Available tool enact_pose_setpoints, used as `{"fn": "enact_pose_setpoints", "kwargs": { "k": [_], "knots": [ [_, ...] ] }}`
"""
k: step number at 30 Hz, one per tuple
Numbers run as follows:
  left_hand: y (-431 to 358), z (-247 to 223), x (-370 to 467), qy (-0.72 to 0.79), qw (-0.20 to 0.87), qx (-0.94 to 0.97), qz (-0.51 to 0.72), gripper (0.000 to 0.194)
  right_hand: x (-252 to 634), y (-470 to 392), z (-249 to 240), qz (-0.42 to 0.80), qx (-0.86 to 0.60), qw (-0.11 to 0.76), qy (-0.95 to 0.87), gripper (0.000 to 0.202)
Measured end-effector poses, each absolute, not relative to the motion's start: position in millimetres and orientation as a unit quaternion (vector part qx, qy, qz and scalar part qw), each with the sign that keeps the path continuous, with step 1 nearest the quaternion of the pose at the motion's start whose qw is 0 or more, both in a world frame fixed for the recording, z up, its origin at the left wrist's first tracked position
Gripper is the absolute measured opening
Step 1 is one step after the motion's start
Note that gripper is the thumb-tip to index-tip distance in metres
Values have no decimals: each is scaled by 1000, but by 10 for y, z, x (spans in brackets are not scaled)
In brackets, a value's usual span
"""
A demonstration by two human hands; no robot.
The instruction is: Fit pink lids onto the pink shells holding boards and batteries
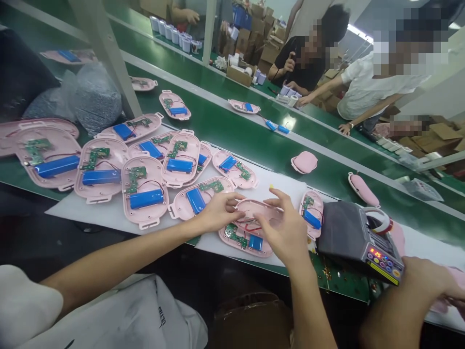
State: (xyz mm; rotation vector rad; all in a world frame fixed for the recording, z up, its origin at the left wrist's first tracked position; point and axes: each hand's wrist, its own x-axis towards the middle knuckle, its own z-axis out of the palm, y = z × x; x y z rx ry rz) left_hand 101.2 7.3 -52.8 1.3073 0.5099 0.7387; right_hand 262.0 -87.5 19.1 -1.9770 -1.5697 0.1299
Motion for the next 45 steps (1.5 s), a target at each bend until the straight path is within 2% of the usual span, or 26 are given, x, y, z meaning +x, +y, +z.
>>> {"fn": "enact_pose_setpoints", "kwargs": {
  "k": [3,8,11,13,16,19,26,30,33,36,40,45],
  "knots": [
    [62,-545,1034,206,724,568,334,32,2493,-745,77,39,-754,283,-592,50],
    [85,-558,1063,245,723,554,333,35,2551,-677,-5,124,-735,316,-588,44],
    [99,-555,1076,263,736,535,321,37,2634,-722,67,122,-684,368,-618,24],
    [99,-551,1079,267,738,531,320,35,2650,-761,126,97,-663,358,-650,15],
    [90,-551,1079,256,736,531,334,34,2620,-798,156,63,-664,266,-696,23],
    [84,-562,1082,239,738,530,342,36,2580,-790,102,45,-668,212,-711,23],
    [85,-573,1067,224,717,558,352,29,2549,-735,-23,-62,-657,160,-734,19],
    [90,-560,1035,225,684,598,352,31,2509,-717,-16,-108,-686,168,-700,25],
    [93,-564,1021,231,674,608,350,33,2490,-678,21,-76,-706,159,-686,31],
    [94,-572,1010,242,678,600,349,35,2531,-644,86,12,-701,150,-697,31],
    [90,-574,994,258,667,605,349,36,2650,-667,155,136,-656,194,-717,27],
    [73,-580,995,249,674,602,347,37,2596,-710,67,69,-670,182,-716,29]
  ]
}}
